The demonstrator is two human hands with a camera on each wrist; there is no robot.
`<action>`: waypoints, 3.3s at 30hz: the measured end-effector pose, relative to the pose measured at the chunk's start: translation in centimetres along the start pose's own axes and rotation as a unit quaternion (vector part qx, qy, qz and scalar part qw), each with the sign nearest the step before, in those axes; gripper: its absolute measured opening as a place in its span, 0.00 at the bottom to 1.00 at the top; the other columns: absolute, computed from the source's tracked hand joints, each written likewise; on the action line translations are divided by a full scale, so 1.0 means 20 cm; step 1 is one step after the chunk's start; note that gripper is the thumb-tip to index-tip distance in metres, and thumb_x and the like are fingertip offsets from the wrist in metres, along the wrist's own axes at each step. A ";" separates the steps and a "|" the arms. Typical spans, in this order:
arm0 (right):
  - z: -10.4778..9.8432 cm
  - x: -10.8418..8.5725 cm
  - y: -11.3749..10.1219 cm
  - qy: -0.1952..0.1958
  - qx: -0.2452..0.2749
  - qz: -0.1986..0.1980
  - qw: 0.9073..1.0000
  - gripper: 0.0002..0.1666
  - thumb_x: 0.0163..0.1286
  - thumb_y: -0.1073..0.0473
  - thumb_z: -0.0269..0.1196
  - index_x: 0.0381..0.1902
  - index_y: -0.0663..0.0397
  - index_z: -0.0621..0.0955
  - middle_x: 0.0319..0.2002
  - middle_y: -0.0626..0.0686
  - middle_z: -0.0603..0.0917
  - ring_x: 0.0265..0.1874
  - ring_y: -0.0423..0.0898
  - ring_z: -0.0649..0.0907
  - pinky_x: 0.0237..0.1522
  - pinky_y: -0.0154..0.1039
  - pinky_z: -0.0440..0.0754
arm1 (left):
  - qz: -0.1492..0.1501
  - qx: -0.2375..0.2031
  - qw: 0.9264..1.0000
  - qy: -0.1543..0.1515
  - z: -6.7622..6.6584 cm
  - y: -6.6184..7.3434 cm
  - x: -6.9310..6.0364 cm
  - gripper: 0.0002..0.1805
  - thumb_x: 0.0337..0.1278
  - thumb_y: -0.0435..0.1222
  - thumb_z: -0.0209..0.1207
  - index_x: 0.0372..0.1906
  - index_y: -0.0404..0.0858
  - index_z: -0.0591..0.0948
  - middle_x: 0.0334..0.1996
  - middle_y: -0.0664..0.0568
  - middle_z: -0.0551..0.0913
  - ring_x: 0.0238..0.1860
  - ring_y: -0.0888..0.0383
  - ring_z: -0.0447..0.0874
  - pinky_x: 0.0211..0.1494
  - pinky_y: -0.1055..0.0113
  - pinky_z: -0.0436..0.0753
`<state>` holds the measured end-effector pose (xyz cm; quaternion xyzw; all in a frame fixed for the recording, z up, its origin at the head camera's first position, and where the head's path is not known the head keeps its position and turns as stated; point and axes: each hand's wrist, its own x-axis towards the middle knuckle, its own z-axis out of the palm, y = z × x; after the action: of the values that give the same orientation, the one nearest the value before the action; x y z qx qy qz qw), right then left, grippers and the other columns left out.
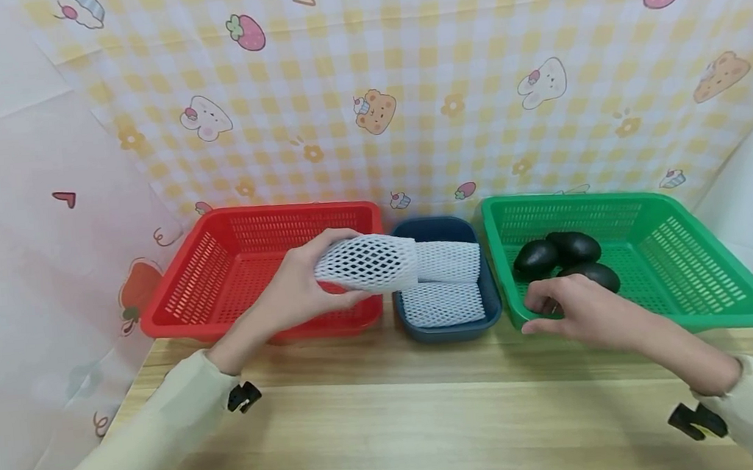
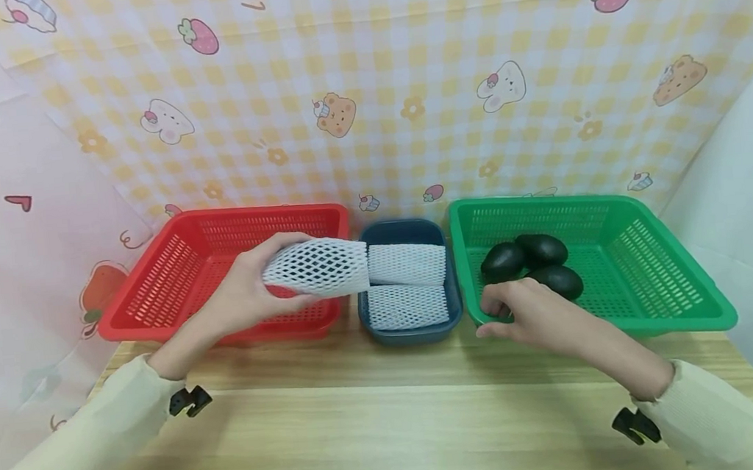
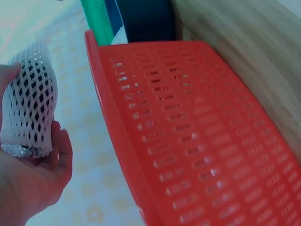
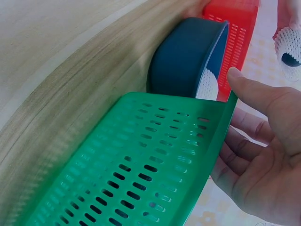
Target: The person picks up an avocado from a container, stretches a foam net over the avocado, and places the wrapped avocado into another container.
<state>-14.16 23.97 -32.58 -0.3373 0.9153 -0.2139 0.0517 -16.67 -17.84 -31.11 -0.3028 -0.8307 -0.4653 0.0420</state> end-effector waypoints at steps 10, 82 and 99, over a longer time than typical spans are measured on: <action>0.00 0.00 0.00 -0.002 0.000 -0.011 1.000 0.12 0.63 0.57 0.75 0.32 0.40 0.79 0.28 0.34 0.79 0.32 0.32 0.82 0.35 0.36 0.84 | -0.016 0.048 0.999 0.018 -0.09 -0.02 -0.02 0.43 0.40 0.37 0.81 0.66 0.46 0.73 0.55 0.58 0.79 0.51 0.57 0.78 0.47 0.59 0.85; -0.02 0.02 -0.01 -0.025 0.008 -0.009 1.000 0.19 0.63 0.57 0.74 0.25 0.40 0.73 0.19 0.36 0.65 0.18 0.35 0.68 0.22 0.31 0.64 | -0.149 0.226 0.919 -0.287 -0.15 -0.22 0.04 0.35 0.52 0.37 0.74 0.66 0.38 0.75 0.58 0.46 0.78 0.58 0.46 0.73 0.58 0.46 0.77; -0.02 0.02 0.00 -0.018 0.010 -0.020 1.000 0.19 0.64 0.55 0.74 0.25 0.40 0.72 0.19 0.36 0.62 0.18 0.34 0.66 0.21 0.31 0.63 | -0.127 0.233 0.929 -0.258 -0.16 -0.17 0.05 0.31 0.54 0.36 0.73 0.64 0.38 0.78 0.57 0.45 0.78 0.54 0.49 0.76 0.55 0.51 0.81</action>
<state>-14.43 23.84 -32.23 -0.3590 0.9051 -0.2180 0.0669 -19.98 -21.15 -31.50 -0.2861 -0.9293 -0.1660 -0.1644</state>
